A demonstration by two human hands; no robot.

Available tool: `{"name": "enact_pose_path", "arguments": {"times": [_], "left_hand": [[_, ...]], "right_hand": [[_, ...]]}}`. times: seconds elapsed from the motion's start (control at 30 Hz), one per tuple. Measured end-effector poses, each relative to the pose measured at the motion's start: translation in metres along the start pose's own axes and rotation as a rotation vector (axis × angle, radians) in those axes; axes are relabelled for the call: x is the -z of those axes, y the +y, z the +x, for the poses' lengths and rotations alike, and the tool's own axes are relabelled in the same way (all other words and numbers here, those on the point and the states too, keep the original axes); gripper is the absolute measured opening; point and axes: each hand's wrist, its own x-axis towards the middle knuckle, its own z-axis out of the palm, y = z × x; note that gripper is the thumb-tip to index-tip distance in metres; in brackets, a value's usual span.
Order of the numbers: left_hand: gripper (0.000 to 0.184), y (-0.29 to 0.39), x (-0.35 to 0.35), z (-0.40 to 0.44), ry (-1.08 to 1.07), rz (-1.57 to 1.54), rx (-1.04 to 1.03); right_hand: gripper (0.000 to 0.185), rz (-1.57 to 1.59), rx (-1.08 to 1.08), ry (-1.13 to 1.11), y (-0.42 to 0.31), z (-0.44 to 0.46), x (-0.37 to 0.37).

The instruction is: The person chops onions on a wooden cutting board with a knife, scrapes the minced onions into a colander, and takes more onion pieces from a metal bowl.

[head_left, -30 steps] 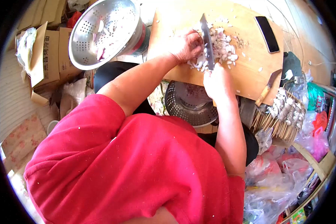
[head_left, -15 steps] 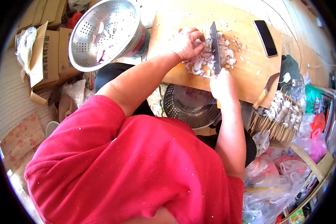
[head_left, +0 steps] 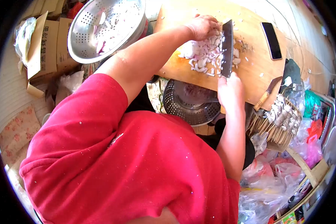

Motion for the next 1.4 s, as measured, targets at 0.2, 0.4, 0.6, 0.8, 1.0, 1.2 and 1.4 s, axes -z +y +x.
{"name": "enact_pose_path", "arguments": {"times": [0.2, 0.4, 0.6, 0.8, 1.0, 1.2, 1.4], "left_hand": [[0.052, 0.009, 0.012, -0.041, -0.022, -0.108, 0.105], [0.099, 0.054, -0.009, -0.097, 0.187, 0.032, 0.112], [0.085, 0.052, -0.025, -0.092, 0.19, 0.09, 0.138], [0.072, 0.053, -0.038, -0.064, 0.289, 0.05, 0.103], [0.062, 0.056, -0.024, -0.061, 0.317, -0.066, 0.096], [0.033, 0.048, -0.022, -0.066, 0.374, -0.183, -0.009], [0.028, 0.045, -0.025, -0.071, 0.336, -0.229, 0.044]], "right_hand": [[0.03, -0.073, 0.013, 0.002, 0.013, 0.009, -0.01], [0.028, -0.011, 0.067, 0.064, 0.001, 0.007, -0.014], [0.032, -0.094, 0.093, 0.051, 0.003, 0.008, -0.013], [0.034, -0.124, 0.027, 0.048, 0.011, 0.018, -0.011], [0.033, -0.021, 0.028, 0.101, 0.012, 0.015, -0.008], [0.031, -0.112, 0.013, 0.038, 0.007, 0.015, -0.014], [0.029, -0.095, 0.048, 0.054, 0.003, 0.009, -0.011]]}}
